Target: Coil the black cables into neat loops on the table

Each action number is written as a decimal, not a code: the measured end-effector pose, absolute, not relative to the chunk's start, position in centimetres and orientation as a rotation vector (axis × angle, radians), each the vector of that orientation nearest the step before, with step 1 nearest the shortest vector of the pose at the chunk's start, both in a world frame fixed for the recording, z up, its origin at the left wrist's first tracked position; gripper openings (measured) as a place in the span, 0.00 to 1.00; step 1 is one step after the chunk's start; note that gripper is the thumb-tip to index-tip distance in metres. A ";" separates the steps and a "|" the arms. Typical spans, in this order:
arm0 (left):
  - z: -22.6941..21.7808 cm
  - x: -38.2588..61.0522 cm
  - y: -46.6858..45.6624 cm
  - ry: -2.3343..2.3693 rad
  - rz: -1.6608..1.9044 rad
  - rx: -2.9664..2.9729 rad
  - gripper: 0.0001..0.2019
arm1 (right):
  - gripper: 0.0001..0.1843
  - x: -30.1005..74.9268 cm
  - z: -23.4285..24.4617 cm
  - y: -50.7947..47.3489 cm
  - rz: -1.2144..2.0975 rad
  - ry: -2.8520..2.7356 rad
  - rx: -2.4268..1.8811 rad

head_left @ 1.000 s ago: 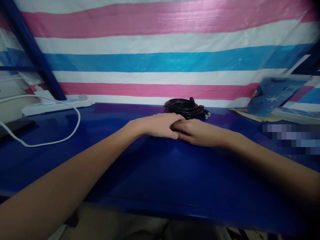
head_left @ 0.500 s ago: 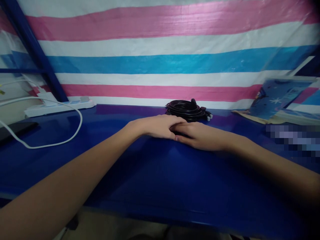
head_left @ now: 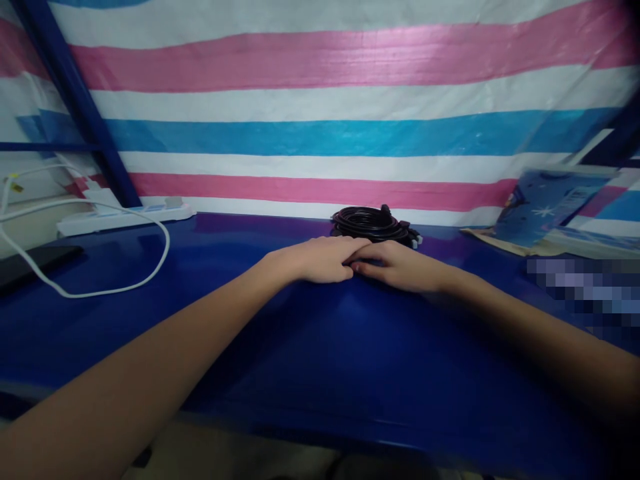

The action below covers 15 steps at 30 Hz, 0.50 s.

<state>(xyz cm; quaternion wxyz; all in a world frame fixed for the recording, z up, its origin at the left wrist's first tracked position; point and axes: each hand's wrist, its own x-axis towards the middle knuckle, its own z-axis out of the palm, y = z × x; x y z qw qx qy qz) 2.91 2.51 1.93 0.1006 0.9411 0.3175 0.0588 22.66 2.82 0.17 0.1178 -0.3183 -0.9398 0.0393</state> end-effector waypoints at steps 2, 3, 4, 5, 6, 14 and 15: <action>1.8 2.5 3.0 1.116 0.149 2.831 0.23 | 0.16 23.4 0.5 4.0 -0.019 -2.640 -1.071; 1.8 2.1 3.3 1.236 0.142 2.846 0.23 | 0.16 23.8 0.8 4.8 -0.094 -2.573 -1.138; 1.9 1.6 3.7 1.364 0.146 2.848 0.23 | 0.17 24.2 1.1 5.5 -0.161 -2.508 -1.197; 2.0 1.0 4.2 1.479 0.162 2.835 0.23 | 0.19 24.5 1.5 6.3 -0.215 -2.446 -1.252; 2.0 0.4 4.6 1.565 0.189 2.809 0.23 | 0.22 24.6 1.9 7.0 -0.244 -2.416 -1.300; 1.5 -1.1 5.7 1.685 0.145 2.639 0.20 | 0.16 22.3 3.9 9.7 0.002 -2.580 -1.533; 1.4 -1.0 5.7 1.678 0.143 2.631 0.20 | 0.15 22.0 4.2 9.8 -0.003 -2.548 -1.558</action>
